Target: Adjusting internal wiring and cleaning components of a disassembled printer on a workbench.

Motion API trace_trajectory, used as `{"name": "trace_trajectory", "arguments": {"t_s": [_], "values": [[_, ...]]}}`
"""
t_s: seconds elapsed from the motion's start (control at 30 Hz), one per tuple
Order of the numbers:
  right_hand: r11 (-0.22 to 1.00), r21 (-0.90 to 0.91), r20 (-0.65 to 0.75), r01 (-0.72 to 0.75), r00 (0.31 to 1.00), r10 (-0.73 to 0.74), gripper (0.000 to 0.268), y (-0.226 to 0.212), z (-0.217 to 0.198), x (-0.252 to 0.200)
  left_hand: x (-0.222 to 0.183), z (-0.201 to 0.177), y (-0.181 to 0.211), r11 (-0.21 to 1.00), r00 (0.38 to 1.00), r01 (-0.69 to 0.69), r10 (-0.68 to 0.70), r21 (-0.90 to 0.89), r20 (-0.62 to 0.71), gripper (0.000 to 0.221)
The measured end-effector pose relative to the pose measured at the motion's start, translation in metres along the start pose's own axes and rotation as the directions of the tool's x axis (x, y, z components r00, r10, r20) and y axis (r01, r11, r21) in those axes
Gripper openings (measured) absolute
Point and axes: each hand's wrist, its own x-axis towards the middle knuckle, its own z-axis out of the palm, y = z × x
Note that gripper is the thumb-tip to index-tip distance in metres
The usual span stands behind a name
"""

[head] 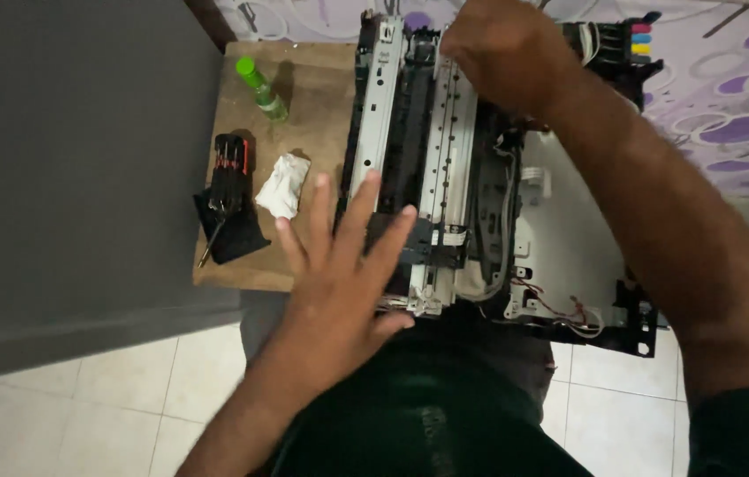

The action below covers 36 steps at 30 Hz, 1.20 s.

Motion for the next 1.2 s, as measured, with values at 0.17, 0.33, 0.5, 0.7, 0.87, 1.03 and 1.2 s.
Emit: {"name": "trace_trajectory", "arguments": {"t_s": [0.17,0.33,0.5,0.7,0.87,1.03,1.2], "values": [[0.991,-0.114,0.045,-0.075,0.996,0.081,0.018,0.011,0.006,-0.015,0.001,0.006,0.009,0.998,0.999,-0.030,0.031,-0.049,0.020,0.130],[0.982,-0.121,-0.089,-0.148,0.987,0.137,0.010,0.027,0.033,-0.027,0.006,0.010,0.009,0.997,0.999,-0.019,0.022,-0.076,0.026,0.129],[0.963,0.206,0.032,-0.172,0.985,0.169,0.016,0.023,0.016,-0.010,0.005,0.018,0.008,0.997,1.000,0.008,-0.008,-0.081,-0.001,0.128],[0.959,0.210,0.130,-0.189,0.978,0.164,0.019,0.035,0.025,0.004,0.007,0.024,0.006,0.995,0.999,0.032,-0.035,-0.090,-0.039,0.128],[0.893,0.406,0.093,-0.194,0.981,0.170,0.017,0.060,0.051,0.003,0.010,0.030,0.003,0.991,0.995,0.070,-0.078,-0.115,-0.061,0.113],[0.830,0.414,0.265,-0.375,0.922,0.284,0.025,0.049,0.028,0.014,0.012,0.029,0.002,0.990,0.994,0.082,-0.089,-0.113,-0.059,0.121],[0.779,0.490,0.284,-0.391,0.916,0.282,0.030,0.011,-0.089,0.007,0.011,0.034,-0.003,0.988,0.994,0.090,-0.098,-0.122,-0.056,0.100]]}}
